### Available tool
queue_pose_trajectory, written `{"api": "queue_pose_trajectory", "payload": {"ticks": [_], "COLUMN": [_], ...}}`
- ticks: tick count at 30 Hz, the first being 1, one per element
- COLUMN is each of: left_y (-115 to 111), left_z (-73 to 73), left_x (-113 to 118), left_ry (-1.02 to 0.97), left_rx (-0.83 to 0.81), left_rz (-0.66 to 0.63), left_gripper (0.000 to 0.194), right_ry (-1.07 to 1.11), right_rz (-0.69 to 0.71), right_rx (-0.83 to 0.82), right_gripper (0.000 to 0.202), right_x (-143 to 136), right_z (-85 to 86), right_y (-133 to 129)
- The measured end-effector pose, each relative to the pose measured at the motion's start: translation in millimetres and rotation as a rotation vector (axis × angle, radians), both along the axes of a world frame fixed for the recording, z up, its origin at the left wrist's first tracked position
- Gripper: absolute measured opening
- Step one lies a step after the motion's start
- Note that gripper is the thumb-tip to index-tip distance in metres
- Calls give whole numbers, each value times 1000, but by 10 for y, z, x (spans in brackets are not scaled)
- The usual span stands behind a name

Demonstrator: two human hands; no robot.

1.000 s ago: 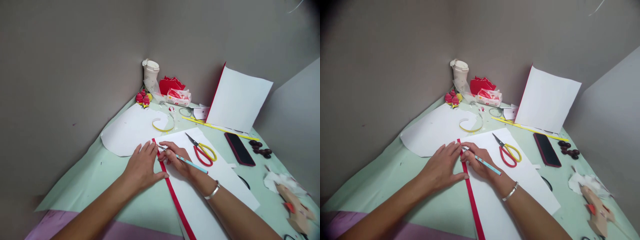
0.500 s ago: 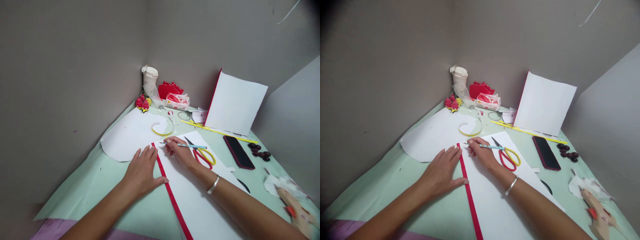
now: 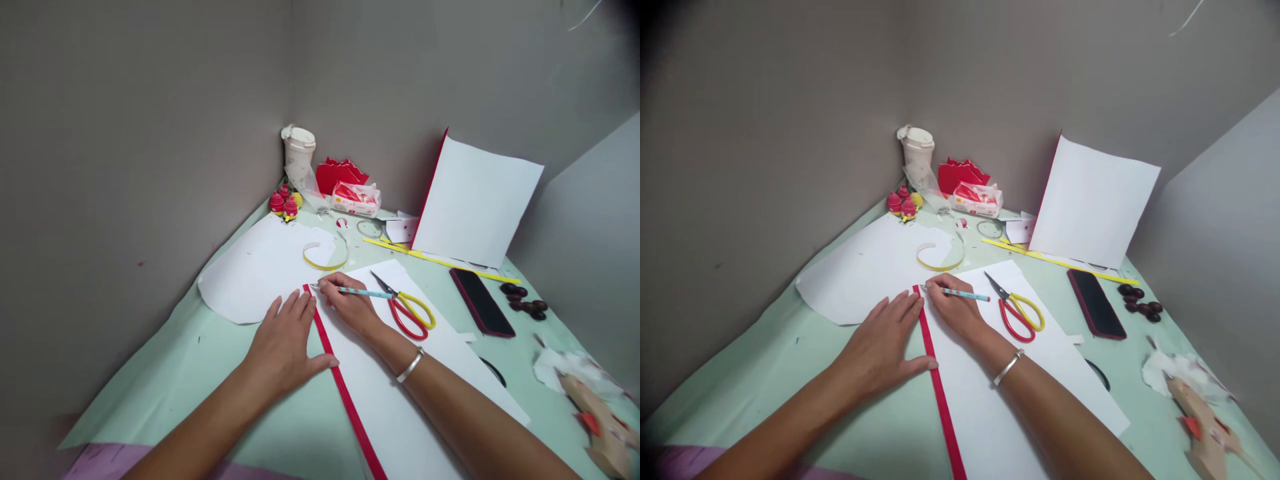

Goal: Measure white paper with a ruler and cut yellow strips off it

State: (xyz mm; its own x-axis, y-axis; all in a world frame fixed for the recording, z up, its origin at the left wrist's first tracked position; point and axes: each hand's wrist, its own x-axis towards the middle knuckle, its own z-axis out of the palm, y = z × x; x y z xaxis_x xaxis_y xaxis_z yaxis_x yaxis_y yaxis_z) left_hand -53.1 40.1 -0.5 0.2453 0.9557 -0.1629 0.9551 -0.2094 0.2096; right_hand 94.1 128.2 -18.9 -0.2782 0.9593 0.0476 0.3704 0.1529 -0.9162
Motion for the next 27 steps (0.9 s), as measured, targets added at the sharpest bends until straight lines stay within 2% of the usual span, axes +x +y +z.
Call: {"api": "queue_pose_trajectory", "payload": {"ticks": [27], "left_y": [7], "left_z": [67], "left_x": [14], "left_ry": [-59], "left_rx": [-23], "left_rz": [21], "left_gripper": [101], "right_ry": [-49], "right_rz": [7], "right_rx": [32], "right_gripper": [16], "right_x": [-22], "right_z": [-24], "right_y": [6]}}
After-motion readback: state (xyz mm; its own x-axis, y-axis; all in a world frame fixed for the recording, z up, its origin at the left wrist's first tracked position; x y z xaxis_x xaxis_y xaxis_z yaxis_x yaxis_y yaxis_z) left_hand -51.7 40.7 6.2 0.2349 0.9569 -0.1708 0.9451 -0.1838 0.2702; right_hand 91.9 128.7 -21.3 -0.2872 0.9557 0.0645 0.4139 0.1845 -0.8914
